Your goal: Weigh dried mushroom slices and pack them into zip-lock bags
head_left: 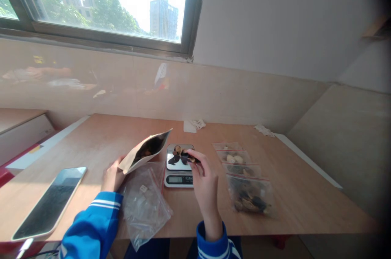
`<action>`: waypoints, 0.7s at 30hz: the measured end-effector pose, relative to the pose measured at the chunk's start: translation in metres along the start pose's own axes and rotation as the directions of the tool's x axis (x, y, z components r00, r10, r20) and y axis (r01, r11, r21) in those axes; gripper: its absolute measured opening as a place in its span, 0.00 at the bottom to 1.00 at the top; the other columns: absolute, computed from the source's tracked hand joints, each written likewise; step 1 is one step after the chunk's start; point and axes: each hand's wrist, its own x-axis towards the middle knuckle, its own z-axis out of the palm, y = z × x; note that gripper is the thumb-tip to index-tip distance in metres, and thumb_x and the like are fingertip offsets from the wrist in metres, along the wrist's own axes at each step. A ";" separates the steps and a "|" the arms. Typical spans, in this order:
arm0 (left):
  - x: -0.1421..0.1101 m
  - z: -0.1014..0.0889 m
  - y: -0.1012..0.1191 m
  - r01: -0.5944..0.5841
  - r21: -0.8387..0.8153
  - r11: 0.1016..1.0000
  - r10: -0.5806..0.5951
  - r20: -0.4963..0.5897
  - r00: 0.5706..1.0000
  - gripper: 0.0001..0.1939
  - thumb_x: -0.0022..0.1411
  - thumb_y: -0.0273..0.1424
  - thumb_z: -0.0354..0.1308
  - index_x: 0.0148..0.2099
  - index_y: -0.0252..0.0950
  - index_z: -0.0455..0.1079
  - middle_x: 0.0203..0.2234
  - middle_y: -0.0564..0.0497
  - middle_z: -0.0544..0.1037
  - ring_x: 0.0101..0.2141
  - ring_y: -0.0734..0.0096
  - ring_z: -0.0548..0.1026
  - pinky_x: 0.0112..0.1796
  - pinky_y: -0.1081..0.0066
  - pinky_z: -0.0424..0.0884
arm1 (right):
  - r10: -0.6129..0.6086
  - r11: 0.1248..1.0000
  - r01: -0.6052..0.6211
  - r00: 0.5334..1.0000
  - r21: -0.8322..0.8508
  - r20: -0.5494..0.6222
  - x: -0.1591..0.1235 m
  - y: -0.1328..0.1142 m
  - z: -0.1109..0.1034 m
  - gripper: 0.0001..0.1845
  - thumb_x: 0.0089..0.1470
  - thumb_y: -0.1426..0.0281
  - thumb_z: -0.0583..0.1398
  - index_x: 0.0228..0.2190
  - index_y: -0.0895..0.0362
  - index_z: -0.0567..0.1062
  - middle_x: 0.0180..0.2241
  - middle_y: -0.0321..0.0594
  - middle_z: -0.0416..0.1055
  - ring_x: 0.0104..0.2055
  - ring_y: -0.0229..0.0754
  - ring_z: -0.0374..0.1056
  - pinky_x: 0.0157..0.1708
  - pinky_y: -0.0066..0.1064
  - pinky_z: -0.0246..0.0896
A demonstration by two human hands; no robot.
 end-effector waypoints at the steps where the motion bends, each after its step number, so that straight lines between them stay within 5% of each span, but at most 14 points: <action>1: 0.001 0.001 0.000 0.017 0.017 1.000 -0.017 0.002 1.000 0.27 0.57 0.44 0.51 0.57 0.38 0.65 0.48 0.41 0.76 0.51 0.53 0.72 0.47 0.65 0.67 | 0.052 0.998 -0.053 0.998 -0.034 -0.030 -0.002 0.014 -0.005 0.14 0.60 0.71 0.53 0.45 0.54 0.74 0.45 0.45 0.74 0.47 0.44 0.71 0.49 0.38 0.66; 5: 0.005 0.002 0.000 0.039 0.068 0.997 -0.039 -0.001 0.999 0.27 0.59 0.46 0.50 0.55 0.34 0.67 0.45 0.39 0.77 0.50 0.51 0.73 0.46 0.63 0.68 | 0.190 0.970 -0.193 0.981 -0.146 -0.038 -0.013 0.072 -0.013 0.14 0.56 0.70 0.55 0.42 0.57 0.76 0.42 0.47 0.75 0.43 0.45 0.72 0.44 0.38 0.68; 10: 0.005 0.002 -0.001 0.018 0.060 0.998 -0.018 -0.004 1.000 0.25 0.59 0.44 0.51 0.54 0.35 0.67 0.43 0.41 0.78 0.49 0.51 0.73 0.48 0.62 0.67 | 0.164 0.956 -0.163 0.986 -0.243 -0.019 -0.014 0.120 0.001 0.17 0.52 0.75 0.53 0.41 0.58 0.77 0.42 0.48 0.74 0.45 0.47 0.70 0.47 0.41 0.66; 16: 0.004 0.003 -0.001 -0.001 0.031 1.000 0.002 -0.039 0.999 0.24 0.58 0.44 0.52 0.53 0.38 0.68 0.41 0.45 0.79 0.46 0.56 0.75 0.45 0.67 0.68 | 0.080 0.971 -0.065 0.995 -0.230 0.055 -0.014 0.136 0.009 0.25 0.51 0.78 0.50 0.50 0.57 0.73 0.49 0.49 0.71 0.53 0.45 0.67 0.53 0.40 0.62; 21: 0.004 0.003 -0.001 0.008 0.057 0.998 -0.006 -0.031 1.000 0.24 0.59 0.44 0.51 0.52 0.37 0.68 0.41 0.44 0.79 0.47 0.54 0.75 0.47 0.65 0.67 | 0.106 0.971 -0.101 0.994 -0.217 0.013 -0.021 0.133 0.005 0.23 0.56 0.75 0.49 0.50 0.59 0.73 0.50 0.51 0.70 0.53 0.46 0.66 0.53 0.41 0.62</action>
